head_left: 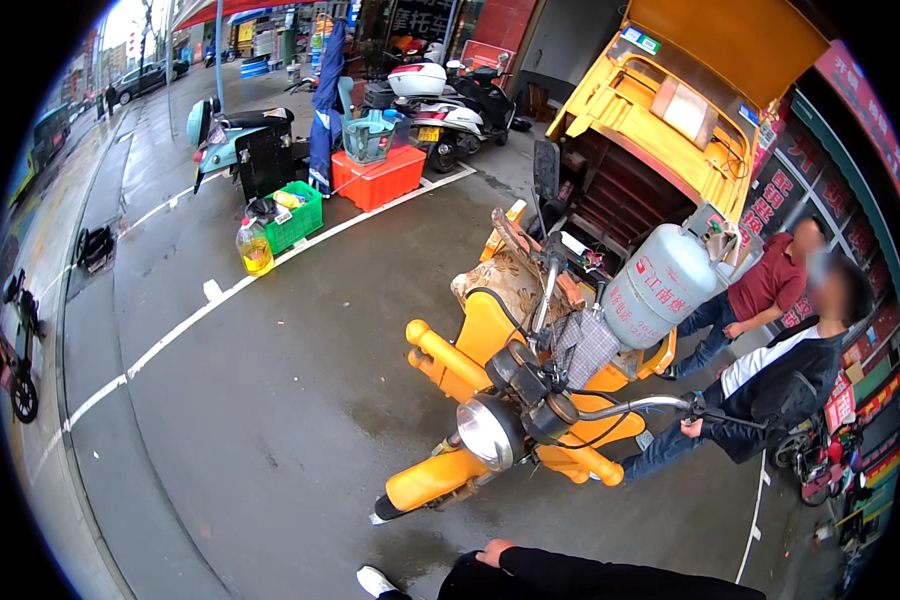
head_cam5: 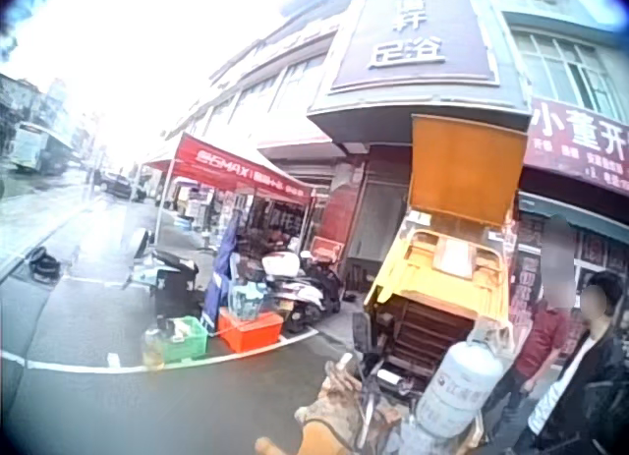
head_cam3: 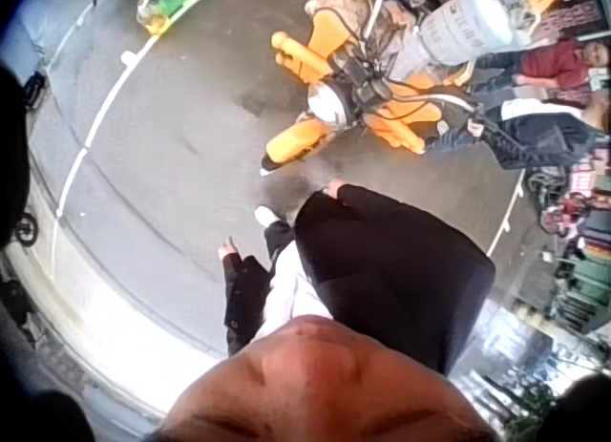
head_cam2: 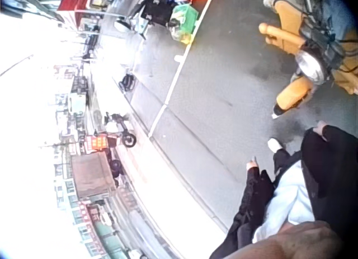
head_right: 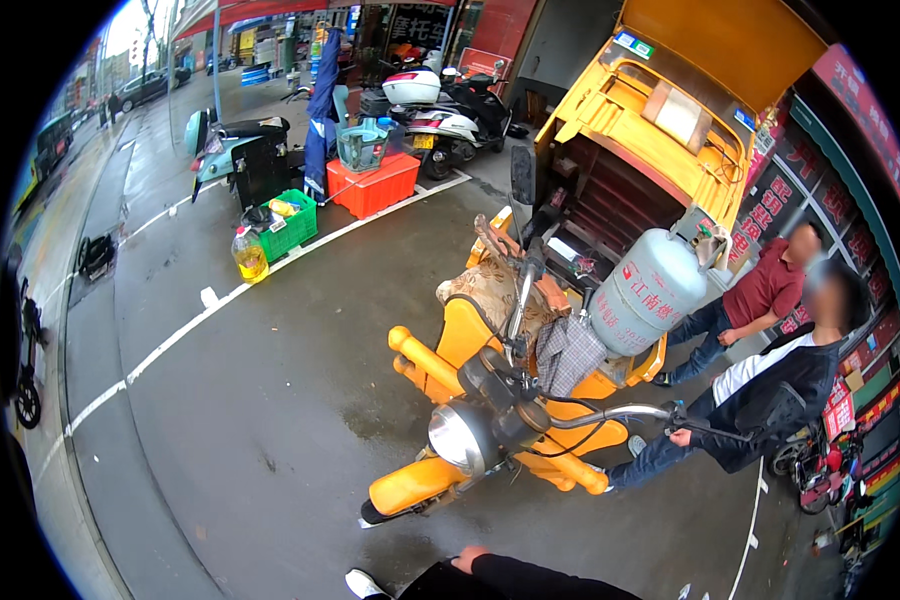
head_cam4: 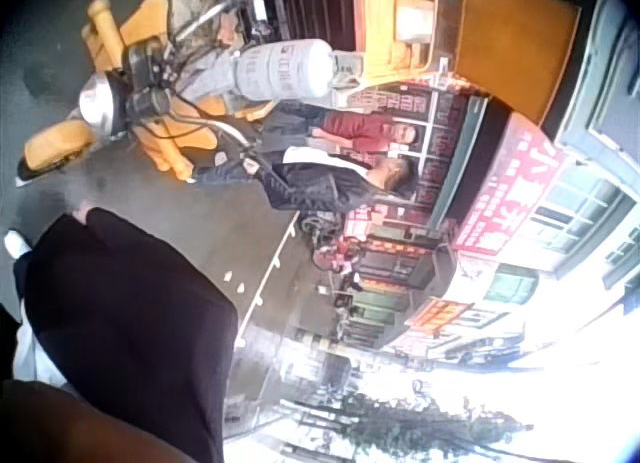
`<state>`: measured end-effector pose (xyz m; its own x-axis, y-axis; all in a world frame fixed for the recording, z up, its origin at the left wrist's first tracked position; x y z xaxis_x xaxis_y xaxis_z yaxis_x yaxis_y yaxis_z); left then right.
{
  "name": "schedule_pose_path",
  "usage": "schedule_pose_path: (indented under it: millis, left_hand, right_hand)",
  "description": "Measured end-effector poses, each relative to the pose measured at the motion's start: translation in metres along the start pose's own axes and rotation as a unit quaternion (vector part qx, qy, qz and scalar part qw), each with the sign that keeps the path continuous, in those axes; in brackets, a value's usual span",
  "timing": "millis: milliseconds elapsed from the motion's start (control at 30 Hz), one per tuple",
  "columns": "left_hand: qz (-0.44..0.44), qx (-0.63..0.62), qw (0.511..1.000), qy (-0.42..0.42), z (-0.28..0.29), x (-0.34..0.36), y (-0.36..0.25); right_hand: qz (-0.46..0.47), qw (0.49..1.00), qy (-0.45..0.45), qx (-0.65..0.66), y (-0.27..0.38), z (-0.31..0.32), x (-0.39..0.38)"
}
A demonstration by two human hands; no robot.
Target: The person repairs the electrical wiring of a yellow three-wheeled vehicle. They connect wires under the seat, use a power drill to remove and reattach the handlebar assembly, and adjust the internal wiring of the headlight housing.
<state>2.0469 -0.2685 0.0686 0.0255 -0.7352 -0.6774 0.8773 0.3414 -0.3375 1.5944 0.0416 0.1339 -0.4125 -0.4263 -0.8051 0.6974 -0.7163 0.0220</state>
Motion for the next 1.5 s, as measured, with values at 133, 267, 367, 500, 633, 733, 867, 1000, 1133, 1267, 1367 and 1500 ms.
schedule_pose_path:
  millis: [133,267,367,500,633,733,867,1000,1133,1267,1367,1500]
  left_hand:
    - [-0.102,0.007,0.995,0.018,0.101,0.028,-0.133]
    - [-0.277,0.008,0.961,0.022,0.149,0.088,-0.259]
    - [-0.323,0.081,0.941,0.052,0.198,0.092,-0.372]
    - [-0.387,0.087,0.915,0.078,0.218,0.129,-0.509]
    - [-0.398,0.103,0.905,0.11,0.222,0.169,-0.628]
    - [-0.386,0.108,0.909,0.112,0.237,0.202,-0.704]
    - [-0.384,0.11,0.907,0.133,0.23,0.255,-0.81]
    - [-0.403,0.125,0.889,0.178,0.195,0.316,-0.922]
    - [-0.451,0.156,0.843,0.246,0.142,0.357,-1.056]
    - [-0.51,0.209,0.779,0.299,0.089,0.352,-1.211]
    - [-0.557,0.235,0.722,0.335,0.042,0.316,-1.323]
    - [-0.587,0.264,0.663,0.382,-0.046,0.269,-1.425]
  right_hand:
    - [0.096,0.979,-0.054,0.172,0.153,0.101,-0.023]
    - [0.096,0.962,-0.118,0.228,0.227,0.171,0.018]
    - [0.048,0.939,-0.127,0.315,0.251,0.231,0.062]
    - [0.093,0.879,-0.195,0.425,0.297,0.299,0.165]
    - [0.162,0.884,-0.196,0.393,0.325,0.407,0.25]
    - [0.174,0.879,-0.206,0.394,0.321,0.522,0.268]
    - [0.15,0.836,-0.306,0.429,0.279,0.663,0.31]
    - [0.11,0.747,-0.443,0.484,0.2,0.809,0.365]
    - [0.041,0.658,-0.418,0.625,0.101,0.937,0.372]
    - [-0.002,0.518,-0.488,0.702,-0.013,1.0,0.364]
    - [-0.049,0.379,-0.573,0.725,-0.12,1.034,0.345]
    - [-0.165,0.151,-0.608,0.762,-0.29,1.014,0.362]
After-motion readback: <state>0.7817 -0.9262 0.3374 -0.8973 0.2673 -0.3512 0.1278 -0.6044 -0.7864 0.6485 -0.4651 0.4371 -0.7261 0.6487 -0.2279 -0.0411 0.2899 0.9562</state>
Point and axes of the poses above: each hand's wrist, its own x-axis towards the middle knuckle, its own z-axis out of the back of the hand, y = z × x, the point moved 2 cm from there along x, towards the middle knuckle, and after that the axes turned 14 degrees about -x, right-handed, at the moved point
